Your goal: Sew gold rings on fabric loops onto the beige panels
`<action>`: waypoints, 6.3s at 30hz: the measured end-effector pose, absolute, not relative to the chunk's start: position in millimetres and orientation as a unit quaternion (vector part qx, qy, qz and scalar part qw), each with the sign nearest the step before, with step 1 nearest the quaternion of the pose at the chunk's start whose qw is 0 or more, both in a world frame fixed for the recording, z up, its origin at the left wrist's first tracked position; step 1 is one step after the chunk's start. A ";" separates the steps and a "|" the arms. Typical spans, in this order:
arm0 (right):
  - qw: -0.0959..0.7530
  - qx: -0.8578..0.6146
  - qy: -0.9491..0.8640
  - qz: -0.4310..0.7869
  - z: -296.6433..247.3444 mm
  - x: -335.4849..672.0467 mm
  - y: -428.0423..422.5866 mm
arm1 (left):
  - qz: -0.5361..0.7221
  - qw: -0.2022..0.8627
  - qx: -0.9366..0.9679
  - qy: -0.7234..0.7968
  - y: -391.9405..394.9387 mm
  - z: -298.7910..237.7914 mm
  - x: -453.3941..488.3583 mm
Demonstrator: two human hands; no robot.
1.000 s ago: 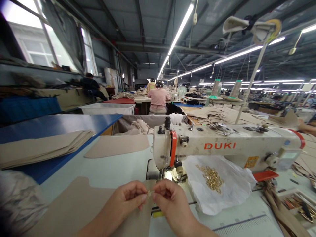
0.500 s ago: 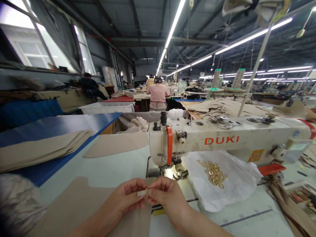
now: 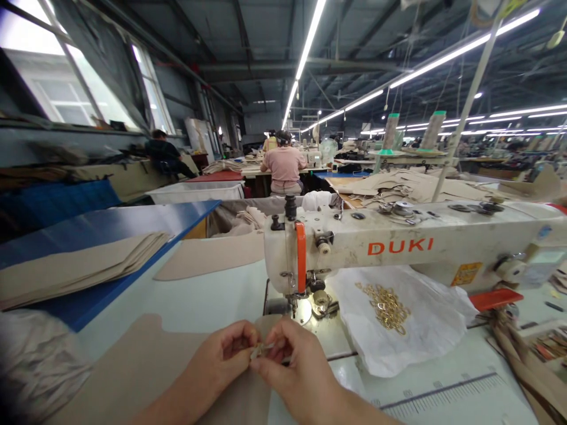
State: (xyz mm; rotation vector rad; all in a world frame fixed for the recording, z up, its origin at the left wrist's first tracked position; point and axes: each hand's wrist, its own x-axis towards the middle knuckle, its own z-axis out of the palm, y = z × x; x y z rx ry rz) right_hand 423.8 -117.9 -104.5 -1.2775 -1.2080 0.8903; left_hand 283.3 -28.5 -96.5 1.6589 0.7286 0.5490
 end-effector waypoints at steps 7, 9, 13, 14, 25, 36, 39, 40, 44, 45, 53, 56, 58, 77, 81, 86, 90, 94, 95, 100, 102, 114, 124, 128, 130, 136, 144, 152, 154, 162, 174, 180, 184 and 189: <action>0.548 -0.539 -0.538 0.346 -99.5 422.2 -121.3 | 0.272 0.571 0.709 0.311 -30.3 -97.7 284.0; 0.547 -0.540 -0.528 0.361 -99.3 422.2 -119.9 | 0.278 0.565 0.710 0.316 -31.5 -97.8 283.6; 0.553 -0.530 -0.533 0.359 -100.3 424.9 -117.6 | 0.275 0.558 0.714 0.322 -32.1 -99.2 283.0; 0.551 -0.533 -0.540 0.348 -100.4 425.9 -117.8 | 0.276 0.558 0.713 0.323 -32.0 -99.2 283.1; 0.534 -0.558 -0.589 0.236 -104.5 432.1 -119.4 | 0.279 0.613 0.652 0.349 -32.7 -83.0 287.3; 0.526 -0.569 -0.576 0.263 -111.1 432.6 -117.0 | 0.279 0.628 0.644 0.336 -31.0 -91.0 285.8; 0.555 -0.552 -0.528 0.330 -111.3 431.6 -115.8 | 0.304 0.603 0.658 0.333 -32.5 -92.4 285.0; 0.571 -0.539 -0.506 0.358 -111.4 431.3 -115.3 | 0.311 0.594 0.662 0.334 -33.2 -92.4 284.7; 0.588 -0.511 -0.467 0.418 -111.8 431.1 -114.3 | 0.325 0.571 0.674 0.337 -36.3 -91.3 283.9; 0.580 -0.518 -0.471 0.417 -111.6 431.3 -114.5 | 0.326 0.567 0.677 0.336 -36.8 -91.1 283.8; 0.503 -0.585 -0.562 0.297 -102.5 433.7 -118.9 | 0.302 0.539 0.719 0.318 -35.2 -94.4 282.3; 0.480 -0.599 -0.579 0.274 -101.1 436.3 -121.0 | 0.269 0.482 0.777 0.302 -32.7 -93.8 278.4; 0.478 -0.603 -0.569 0.290 -101.8 439.8 -121.9 | 0.266 0.386 0.830 0.303 -30.4 -94.6 275.9; 0.272 -0.752 -0.532 0.279 -78.8 445.5 -91.7 | 0.302 0.044 0.915 0.264 -48.6 -109.3 280.6; 0.240 -0.762 -0.537 0.271 -74.2 444.6 -89.4 | 0.304 0.044 0.933 0.188 -43.6 -105.3 284.4; 0.213 -0.760 -0.550 0.272 -70.7 446.1 -86.6 | 0.306 0.014 0.940 0.150 -38.6 -106.4 291.1; 0.209 -0.756 -0.566 0.255 -71.1 446.3 -84.9 | 0.309 0.023 0.938 0.153 -37.5 -106.2 296.5; 0.223 -0.745 -0.592 0.213 -74.1 447.9 -86.9 | 0.296 0.039 0.941 0.161 -36.1 -101.1 299.7; 0.227 -0.737 -0.604 0.200 -74.9 448.8 -89.8 | 0.294 0.041 0.941 0.161 -35.8 -99.7 299.8; 0.226 -0.671 -0.694 0.129 -81.8 456.9 -126.5 | 0.292 0.060 0.940 0.165 -35.3 -97.2 298.5; 0.189 -0.591 -0.782 0.059 -85.3 461.2 -145.1 | 0.299 0.066 0.937 0.168 -35.4 -98.1 298.6; 0.178 -0.487 -0.847 -0.117 -98.8 454.7 -142.4 | 0.298 0.081 0.935 0.173 -33.4 -97.8 299.0; 0.191 -0.466 -0.861 -0.069 -104.8 451.8 -138.7 | 0.309 0.069 0.936 0.156 -31.1 -102.2 298.4; 0.200 -0.469 -0.858 -0.059 -106.4 451.9 -139.1 | 0.308 0.066 0.937 0.153 -32.2 -103.0 298.2; 0.201 -0.471 -0.857 -0.058 -107.0 451.7 -139.3 | 0.306 0.067 0.937 0.156 -32.8 -103.3 297.9; 0.204 -0.472 -0.856 -0.051 -106.6 452.1 -139.8 | 0.315 0.068 0.934 0.154 -32.5 -103.8 299.2; 0.203 -0.473 -0.856 -0.045 -104.9 450.4 -140.6 | 0.317 0.072 0.933 0.151 -32.9 -104.4 300.2; 0.196 -0.518 -0.829 -0.079 -105.5 444.2 -139.5 | 0.285 0.092 0.938 0.175 -34.4 -103.1 299.4; 0.191 -0.523 -0.826 -0.086 -106.5 443.4 -137.9 | 0.278 0.100 0.938 0.182 -34.9 -102.9 298.8; 0.163 -0.524 -0.830 -0.095 -103.4 441.7 -135.5 | 0.293 0.122 0.931 0.179 -35.0 -104.7 295.8; 0.131 -0.504 -0.844 -0.124 -103.1 460.7 -128.7 | 0.294 0.095 0.932 0.188 -34.6 -103.0 312.1; 0.127 -0.532 -0.829 -0.118 -99.2 477.8 -123.4 | 0.297 0.116 0.927 0.195 -23.2 -104.5 335.5; 0.135 -0.543 -0.824 -0.091 -97.2 481.6 -119.0 | 0.295 0.133 0.925 0.201 -16.5 -103.6 340.1; 0.146 -0.552 -0.817 -0.077 -97.1 483.8 -115.7 | 0.307 0.140 0.918 0.207 -10.5 -105.2 341.9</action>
